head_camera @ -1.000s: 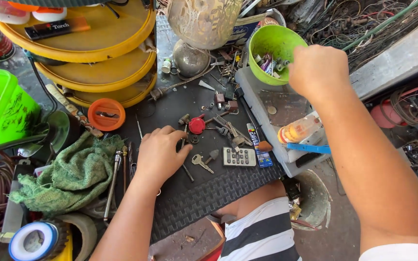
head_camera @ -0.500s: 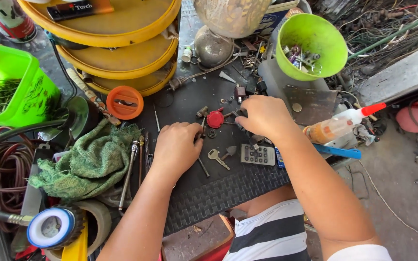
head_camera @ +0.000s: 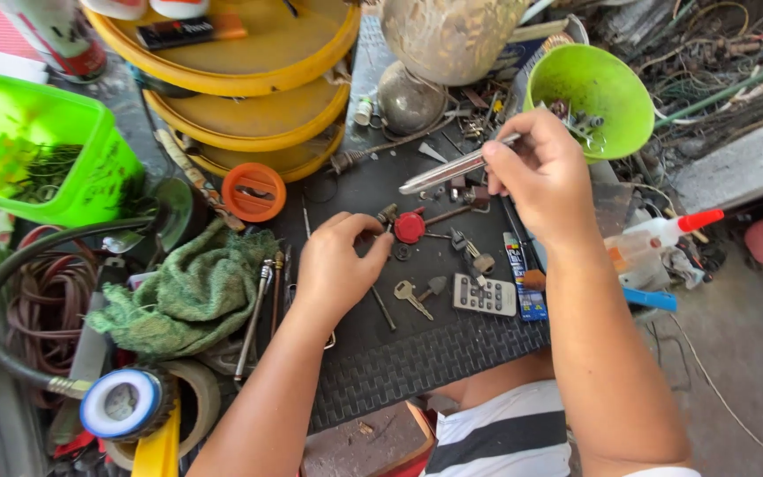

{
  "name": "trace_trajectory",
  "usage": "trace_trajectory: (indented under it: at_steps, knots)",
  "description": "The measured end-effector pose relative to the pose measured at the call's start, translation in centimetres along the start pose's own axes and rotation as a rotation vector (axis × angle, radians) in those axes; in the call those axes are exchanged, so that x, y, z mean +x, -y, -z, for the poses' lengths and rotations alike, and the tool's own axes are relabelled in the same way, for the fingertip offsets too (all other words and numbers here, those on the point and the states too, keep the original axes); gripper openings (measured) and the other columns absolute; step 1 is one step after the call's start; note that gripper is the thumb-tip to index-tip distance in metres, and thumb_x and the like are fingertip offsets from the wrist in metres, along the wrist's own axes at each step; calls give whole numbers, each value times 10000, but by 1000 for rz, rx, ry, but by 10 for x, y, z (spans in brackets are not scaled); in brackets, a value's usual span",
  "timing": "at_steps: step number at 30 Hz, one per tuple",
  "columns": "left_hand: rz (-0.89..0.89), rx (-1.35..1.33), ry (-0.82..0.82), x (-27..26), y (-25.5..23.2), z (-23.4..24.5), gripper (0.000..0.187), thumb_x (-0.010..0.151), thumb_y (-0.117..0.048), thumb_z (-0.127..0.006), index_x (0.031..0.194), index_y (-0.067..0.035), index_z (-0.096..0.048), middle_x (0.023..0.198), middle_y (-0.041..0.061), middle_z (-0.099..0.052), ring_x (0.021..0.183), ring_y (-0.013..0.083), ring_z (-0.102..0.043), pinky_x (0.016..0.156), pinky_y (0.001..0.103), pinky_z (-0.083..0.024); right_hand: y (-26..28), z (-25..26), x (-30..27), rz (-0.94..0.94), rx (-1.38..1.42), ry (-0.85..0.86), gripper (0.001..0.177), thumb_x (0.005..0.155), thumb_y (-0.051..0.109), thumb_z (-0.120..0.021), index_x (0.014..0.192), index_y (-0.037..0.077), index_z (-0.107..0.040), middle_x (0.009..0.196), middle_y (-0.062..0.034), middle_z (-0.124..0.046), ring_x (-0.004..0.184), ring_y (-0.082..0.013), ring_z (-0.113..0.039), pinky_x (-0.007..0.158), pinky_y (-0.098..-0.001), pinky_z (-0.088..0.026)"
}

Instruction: The person is repairing a lock cylinder by disassembling it, cleaning parts, and reassembling it using tweezers and adhesive.

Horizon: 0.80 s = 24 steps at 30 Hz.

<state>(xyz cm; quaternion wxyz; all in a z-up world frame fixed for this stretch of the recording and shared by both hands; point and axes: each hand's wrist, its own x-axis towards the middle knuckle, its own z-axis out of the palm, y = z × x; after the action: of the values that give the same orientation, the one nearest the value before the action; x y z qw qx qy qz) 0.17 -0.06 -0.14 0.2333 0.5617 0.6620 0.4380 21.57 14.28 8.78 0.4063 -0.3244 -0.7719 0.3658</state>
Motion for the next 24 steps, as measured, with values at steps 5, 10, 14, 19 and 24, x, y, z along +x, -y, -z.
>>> trace_trajectory:
  at_steps: [5, 10, 14, 19, 24]
  knots:
    - [-70, -461, -105, 6, 15, -14, 421, 962, -163, -762, 1348, -29, -664, 983, 154, -746, 934, 304, -733, 876, 457, -594, -24, -58, -21, -151, 727, -10, 126, 1013, 64, -628, 1110, 27, -557, 949, -211, -708, 655, -222, -724, 595, -285, -633]
    - [-114, -749, -209, 4, 17, -9, 450, 1052, -157, -647, 1483, -52, -570, 1032, 98, -727, 962, 147, -652, 936, 368, -588, -40, -106, -42, -281, 922, 43, 103, 987, 40, -651, 1059, -9, -598, 930, -242, -739, 649, -251, -753, 588, -306, -644]
    - [-61, -864, -272, 5, 16, -6, 329, 1107, -196, -527, 1344, -28, -681, 872, 48, -635, 849, 104, -583, 855, 302, -569, -33, -115, -50, -135, 588, 200, 193, 1027, 45, -573, 1199, -27, -622, 851, -219, -734, 611, -234, -722, 568, -316, -609]
    - [-63, -836, -263, 5, 10, 0, 314, 1108, -190, -503, 1259, -29, -727, 799, 37, -604, 774, 85, -528, 796, 270, -545, -19, -117, -53, 9, 256, 346, 249, 1038, 74, -535, 1220, -33, -668, 662, -104, -695, 491, -146, -644, 496, -280, -555]
    - [-92, -856, -242, 4, 7, -2, 301, 1102, -181, -509, 1205, -15, -738, 768, 65, -605, 723, 115, -514, 755, 291, -529, -10, -123, -57, -29, 318, 303, 248, 1063, 169, -516, 989, 13, -693, 498, -46, -568, 390, -102, -509, 450, -217, -466]
